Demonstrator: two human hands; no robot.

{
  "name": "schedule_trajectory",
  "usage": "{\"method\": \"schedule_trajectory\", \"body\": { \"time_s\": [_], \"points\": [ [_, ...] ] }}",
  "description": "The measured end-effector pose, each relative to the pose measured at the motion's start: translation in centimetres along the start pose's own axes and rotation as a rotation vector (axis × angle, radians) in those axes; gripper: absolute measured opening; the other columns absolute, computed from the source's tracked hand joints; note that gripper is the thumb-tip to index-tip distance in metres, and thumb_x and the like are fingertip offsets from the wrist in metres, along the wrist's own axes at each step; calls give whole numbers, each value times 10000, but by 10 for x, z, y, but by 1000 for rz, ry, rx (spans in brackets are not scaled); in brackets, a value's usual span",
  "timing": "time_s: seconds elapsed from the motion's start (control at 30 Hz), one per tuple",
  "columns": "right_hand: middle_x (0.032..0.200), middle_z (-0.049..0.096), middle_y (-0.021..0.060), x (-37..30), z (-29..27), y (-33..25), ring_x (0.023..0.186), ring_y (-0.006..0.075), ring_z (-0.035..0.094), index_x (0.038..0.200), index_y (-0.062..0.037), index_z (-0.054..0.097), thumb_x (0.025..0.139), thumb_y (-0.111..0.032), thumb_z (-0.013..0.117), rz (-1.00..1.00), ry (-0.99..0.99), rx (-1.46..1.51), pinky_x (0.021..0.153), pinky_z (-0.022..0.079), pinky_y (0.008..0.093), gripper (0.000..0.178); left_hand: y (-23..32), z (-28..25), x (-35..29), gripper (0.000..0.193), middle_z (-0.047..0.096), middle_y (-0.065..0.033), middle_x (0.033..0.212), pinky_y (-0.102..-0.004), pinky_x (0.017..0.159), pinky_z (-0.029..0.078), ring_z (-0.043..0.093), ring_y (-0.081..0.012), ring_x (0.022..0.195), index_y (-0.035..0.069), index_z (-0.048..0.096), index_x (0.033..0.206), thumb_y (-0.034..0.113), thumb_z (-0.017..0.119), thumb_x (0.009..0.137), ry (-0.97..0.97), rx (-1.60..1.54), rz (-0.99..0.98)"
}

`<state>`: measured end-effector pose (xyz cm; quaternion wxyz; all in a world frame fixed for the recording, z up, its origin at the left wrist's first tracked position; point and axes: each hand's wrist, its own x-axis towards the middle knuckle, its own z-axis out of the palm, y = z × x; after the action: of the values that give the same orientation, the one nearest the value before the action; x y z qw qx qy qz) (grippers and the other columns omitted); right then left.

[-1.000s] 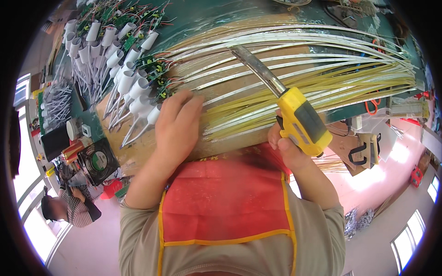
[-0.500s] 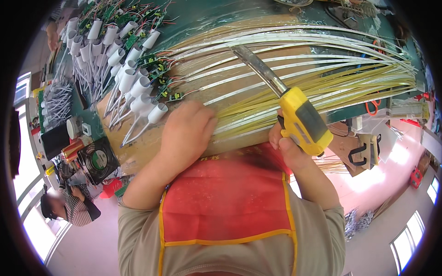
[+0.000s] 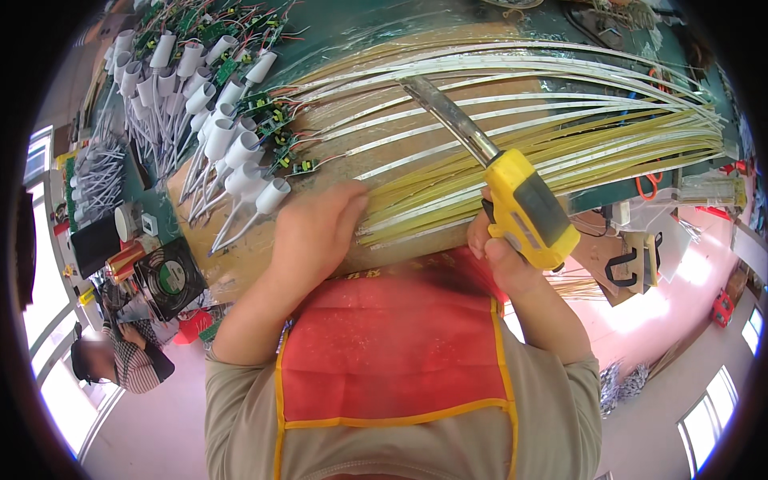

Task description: The person uses a yellow soldering iron to heat and solder connections on a series of white wires attached to small green circuit boards. The person holds the wires steady with their left hand while applying the soldering iron with their right hand, moving sequentially from one wire to the next along a wooden workbench.

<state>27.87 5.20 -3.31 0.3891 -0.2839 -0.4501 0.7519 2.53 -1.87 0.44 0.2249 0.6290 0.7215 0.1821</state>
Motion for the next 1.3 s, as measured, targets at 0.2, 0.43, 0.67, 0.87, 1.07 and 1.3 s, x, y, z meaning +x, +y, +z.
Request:
{"method": "schedule_trajectory", "body": {
  "time_s": [0.2, 0.43, 0.67, 0.87, 1.07, 1.3],
  "points": [
    [691, 492, 37, 1, 1, 0, 574, 125, 445, 1364, -27, 411, 864, -367, 721, -10, 3, -2, 550, 386, 272, 680, 3, -5, 7, 130, 635, -103, 865, -424, 675, 515, 635, -333, 782, 99, 661, 962, 157, 655, 846, 35, 22, 28],
    [690, 495, 39, 0, -1, 1, 574, 125, 449, 1366, -24, 406, 868, -360, 720, -27, -5, -11, 549, 386, 271, 677, -1, -15, 14, 147, 622, -84, 898, -402, 705, 520, 632, -305, 839, 88, 663, 962, 150, 662, 829, 40, 170, 71],
    [710, 491, 38, -1, -2, 2, 594, 125, 453, 1370, -23, 396, 876, -378, 716, -26, -14, -14, 554, 387, 272, 687, -2, -7, 11, 98, 588, -98, 855, -399, 689, 519, 614, -291, 820, 68, 618, 905, 119, 640, 824, 49, 306, 168],
    [710, 487, 35, -1, -3, 2, 597, 126, 455, 1373, -22, 393, 877, -394, 713, -28, -22, -16, 559, 389, 275, 697, -4, 0, 7, 87, 604, -121, 882, -386, 668, 518, 626, -274, 813, 45, 592, 911, 95, 619, 844, 83, 284, 180],
    [706, 488, 36, -1, -1, 4, 596, 125, 454, 1371, -10, 399, 875, -379, 714, -42, -5, 1, 548, 388, 269, 694, 3, -14, 3, 99, 652, -148, 877, -314, 682, 504, 635, -258, 769, 46, 616, 999, 91, 586, 915, 13, -382, -255],
    [710, 507, 46, -1, -4, 8, 582, 125, 452, 1375, 5, 406, 877, -330, 720, -70, -27, 33, 529, 394, 258, 677, -13, 2, 3, 153, 671, -139, 861, -370, 672, 521, 656, -296, 751, 60, 634, 1047, 117, 614, 907, 125, -224, -80]
  ]
}}
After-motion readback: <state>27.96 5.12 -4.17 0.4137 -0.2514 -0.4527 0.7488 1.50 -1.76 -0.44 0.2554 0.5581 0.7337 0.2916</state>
